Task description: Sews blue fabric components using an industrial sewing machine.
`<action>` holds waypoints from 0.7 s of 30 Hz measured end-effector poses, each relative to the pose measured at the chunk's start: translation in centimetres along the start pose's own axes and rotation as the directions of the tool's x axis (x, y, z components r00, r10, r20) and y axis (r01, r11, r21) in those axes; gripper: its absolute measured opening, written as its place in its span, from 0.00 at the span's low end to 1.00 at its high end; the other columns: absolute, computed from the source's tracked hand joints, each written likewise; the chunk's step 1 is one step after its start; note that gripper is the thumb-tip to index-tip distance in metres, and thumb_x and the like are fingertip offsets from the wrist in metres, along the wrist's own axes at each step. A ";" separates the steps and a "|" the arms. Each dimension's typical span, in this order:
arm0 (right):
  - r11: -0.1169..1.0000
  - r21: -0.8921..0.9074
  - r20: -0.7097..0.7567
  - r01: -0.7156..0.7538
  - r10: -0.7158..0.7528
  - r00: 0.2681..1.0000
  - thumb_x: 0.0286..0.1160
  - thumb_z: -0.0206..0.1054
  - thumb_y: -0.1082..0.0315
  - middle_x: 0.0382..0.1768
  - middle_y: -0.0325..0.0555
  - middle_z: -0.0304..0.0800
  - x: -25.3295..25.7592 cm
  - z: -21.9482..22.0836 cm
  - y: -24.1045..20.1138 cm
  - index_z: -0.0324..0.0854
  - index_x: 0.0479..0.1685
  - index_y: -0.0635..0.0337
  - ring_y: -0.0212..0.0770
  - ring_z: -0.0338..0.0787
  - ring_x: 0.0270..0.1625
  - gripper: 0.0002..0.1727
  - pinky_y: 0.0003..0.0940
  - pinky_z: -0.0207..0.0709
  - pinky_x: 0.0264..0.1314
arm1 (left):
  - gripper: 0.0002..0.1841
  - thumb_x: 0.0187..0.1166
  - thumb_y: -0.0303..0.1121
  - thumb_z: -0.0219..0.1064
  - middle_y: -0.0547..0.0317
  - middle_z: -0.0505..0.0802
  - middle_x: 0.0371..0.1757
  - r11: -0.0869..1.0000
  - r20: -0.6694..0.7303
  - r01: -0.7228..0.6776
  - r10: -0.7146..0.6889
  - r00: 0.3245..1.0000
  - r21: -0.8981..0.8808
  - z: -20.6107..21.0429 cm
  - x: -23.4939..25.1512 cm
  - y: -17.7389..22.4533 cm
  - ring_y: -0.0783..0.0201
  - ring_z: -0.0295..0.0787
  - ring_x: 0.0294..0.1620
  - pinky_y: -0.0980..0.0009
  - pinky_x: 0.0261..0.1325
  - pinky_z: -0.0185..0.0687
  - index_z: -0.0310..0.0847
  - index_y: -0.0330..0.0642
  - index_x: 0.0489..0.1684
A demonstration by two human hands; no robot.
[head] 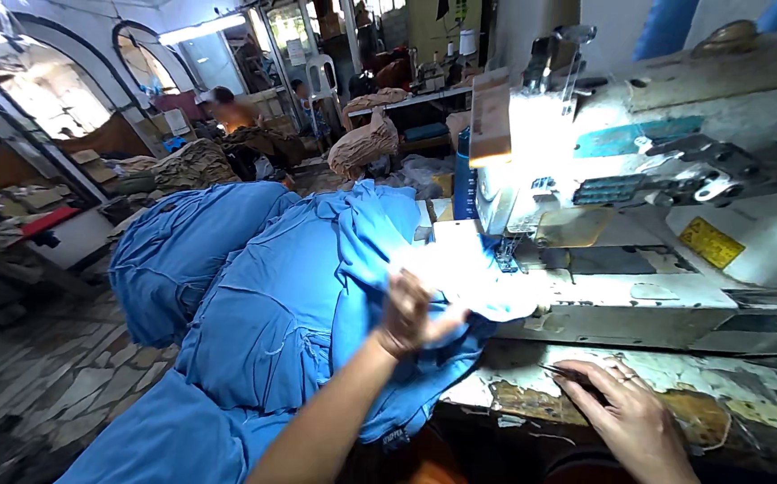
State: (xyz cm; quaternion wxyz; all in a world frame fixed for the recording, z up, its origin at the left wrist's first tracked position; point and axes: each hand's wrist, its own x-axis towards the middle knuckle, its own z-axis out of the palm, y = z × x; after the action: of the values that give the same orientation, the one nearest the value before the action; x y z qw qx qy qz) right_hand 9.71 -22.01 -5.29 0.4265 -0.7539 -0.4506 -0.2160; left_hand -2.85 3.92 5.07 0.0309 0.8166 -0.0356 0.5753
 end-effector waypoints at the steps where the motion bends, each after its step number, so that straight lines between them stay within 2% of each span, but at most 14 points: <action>1: 1.000 0.018 0.013 -0.012 0.012 1.000 0.71 0.64 0.64 0.35 0.50 0.96 0.0 -0.2 0.0 0.95 0.38 0.61 0.51 0.92 0.41 0.14 0.46 0.78 0.57 | 0.35 0.71 0.46 0.72 0.37 0.93 0.58 0.988 0.063 0.138 -0.142 0.988 0.071 -2.1 2.5 -2.2 0.46 0.89 0.64 0.52 0.72 0.78 0.76 0.22 0.69; 2: 0.999 0.035 0.033 -0.017 0.016 0.999 0.71 0.64 0.65 0.36 0.51 0.97 0.0 -0.4 0.0 0.94 0.39 0.61 0.52 0.92 0.42 0.13 0.47 0.78 0.58 | 0.40 0.74 0.38 0.72 0.40 0.94 0.57 0.926 0.142 0.353 -0.371 0.918 0.136 -4.4 5.7 -4.5 0.49 0.92 0.61 0.51 0.68 0.82 0.62 0.21 0.82; 3: 0.999 0.045 0.053 -0.015 0.012 0.999 0.72 0.64 0.67 0.37 0.52 0.97 0.0 -0.5 0.0 0.94 0.40 0.62 0.53 0.92 0.42 0.13 0.48 0.78 0.58 | 0.43 0.81 0.36 0.68 0.41 0.94 0.54 0.785 0.199 0.590 -0.619 0.760 0.191 -6.6 9.1 -7.1 0.53 0.95 0.54 0.53 0.61 0.88 0.45 0.25 0.91; 4: 0.999 0.050 0.074 -0.008 0.005 0.997 0.72 0.64 0.67 0.37 0.53 0.97 0.0 -0.6 0.0 0.94 0.41 0.63 0.54 0.92 0.42 0.13 0.50 0.78 0.59 | 0.44 0.86 0.38 0.65 0.40 0.93 0.51 0.593 0.215 0.778 -0.803 0.555 0.206 -8.7 11.9 -10.3 0.56 0.96 0.45 0.56 0.54 0.91 0.37 0.30 0.93; 5: 0.999 0.054 0.085 -0.002 -0.003 0.996 0.73 0.64 0.68 0.37 0.54 0.96 0.0 -0.6 0.0 0.94 0.42 0.64 0.56 0.92 0.42 0.13 0.51 0.78 0.58 | 0.39 0.88 0.40 0.62 0.41 0.91 0.48 0.413 0.197 0.890 -0.905 0.377 0.193 -10.9 13.8 -13.4 0.59 0.92 0.37 0.61 0.46 0.90 0.41 0.33 0.92; 6: 0.998 0.059 0.091 0.000 -0.005 0.996 0.73 0.65 0.68 0.37 0.55 0.96 0.0 -0.6 0.1 0.94 0.42 0.64 0.57 0.91 0.42 0.13 0.52 0.78 0.58 | 0.34 0.87 0.42 0.62 0.43 0.91 0.45 0.297 0.134 0.937 -0.952 0.275 0.182 -13.3 15.0 -16.0 0.61 0.89 0.33 0.63 0.43 0.87 0.53 0.33 0.87; 7: 0.998 0.060 0.084 0.001 -0.006 0.996 0.73 0.65 0.69 0.37 0.54 0.96 0.1 -0.6 0.0 0.94 0.42 0.65 0.57 0.91 0.41 0.12 0.52 0.79 0.57 | 0.34 0.85 0.42 0.64 0.42 0.91 0.48 0.237 0.043 0.954 -0.971 0.233 0.182 -15.6 16.1 -17.9 0.60 0.89 0.35 0.62 0.44 0.86 0.56 0.33 0.86; 8: 0.998 0.056 0.071 -0.003 -0.001 0.997 0.73 0.65 0.68 0.37 0.53 0.96 0.1 -0.5 0.0 0.94 0.42 0.64 0.56 0.91 0.41 0.12 0.51 0.78 0.57 | 0.40 0.82 0.39 0.66 0.40 0.90 0.52 0.230 -0.066 0.952 -0.966 0.248 0.204 -17.6 17.1 -19.3 0.57 0.90 0.39 0.60 0.47 0.87 0.49 0.34 0.90; 10: 0.999 0.037 0.041 -0.009 0.008 0.999 0.72 0.64 0.67 0.36 0.51 0.97 -0.2 -0.2 0.0 0.95 0.41 0.62 0.53 0.92 0.41 0.13 0.48 0.78 0.58 | 0.55 0.72 0.32 0.71 0.34 0.86 0.64 0.235 -0.243 0.933 -0.922 0.303 0.271 -20.4 19.0 -21.0 0.50 0.92 0.48 0.54 0.51 0.89 0.27 0.45 0.96; 11: 1.000 0.025 0.026 -0.007 0.007 1.000 0.71 0.64 0.66 0.36 0.50 0.97 -0.3 0.0 0.0 0.95 0.40 0.61 0.51 0.92 0.42 0.13 0.47 0.78 0.59 | 0.59 0.69 0.29 0.72 0.31 0.83 0.68 0.230 -0.300 0.926 -0.899 0.319 0.299 -21.3 19.9 -21.1 0.46 0.91 0.53 0.52 0.52 0.89 0.22 0.48 0.97; 15: 1.000 0.023 0.034 0.002 -0.003 0.999 0.71 0.64 0.67 0.36 0.51 0.97 -0.1 -0.2 -0.1 0.95 0.40 0.62 0.50 0.92 0.41 0.13 0.46 0.77 0.59 | 0.57 0.67 0.26 0.70 0.29 0.80 0.73 0.268 -0.363 0.881 -0.834 0.415 0.390 -22.5 21.0 -19.2 0.41 0.90 0.60 0.46 0.58 0.87 0.27 0.47 0.97; 18: 1.000 0.011 0.021 0.009 -0.009 1.000 0.71 0.63 0.65 0.35 0.50 0.96 -0.2 0.0 0.0 0.95 0.39 0.60 0.52 0.92 0.40 0.14 0.46 0.79 0.57 | 0.57 0.69 0.29 0.71 0.25 0.80 0.73 0.270 -0.333 0.866 -0.842 0.425 0.421 -21.6 19.8 -18.7 0.34 0.86 0.64 0.39 0.62 0.82 0.27 0.48 0.98; 21: 1.000 -0.005 0.011 0.008 -0.008 1.000 0.72 0.63 0.63 0.34 0.48 0.96 -0.3 0.1 0.1 0.95 0.38 0.59 0.52 0.91 0.40 0.14 0.46 0.79 0.55 | 0.56 0.71 0.30 0.70 0.25 0.83 0.69 0.257 -0.287 0.852 -0.864 0.414 0.456 -21.0 18.1 -19.4 0.34 0.88 0.60 0.38 0.60 0.83 0.26 0.48 0.97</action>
State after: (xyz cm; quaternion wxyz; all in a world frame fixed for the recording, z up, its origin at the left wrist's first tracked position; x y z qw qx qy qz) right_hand 9.64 -22.06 -5.61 0.4212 -0.7543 -0.4554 -0.2150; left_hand -14.65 24.72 29.00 0.1064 0.6811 0.5747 0.4411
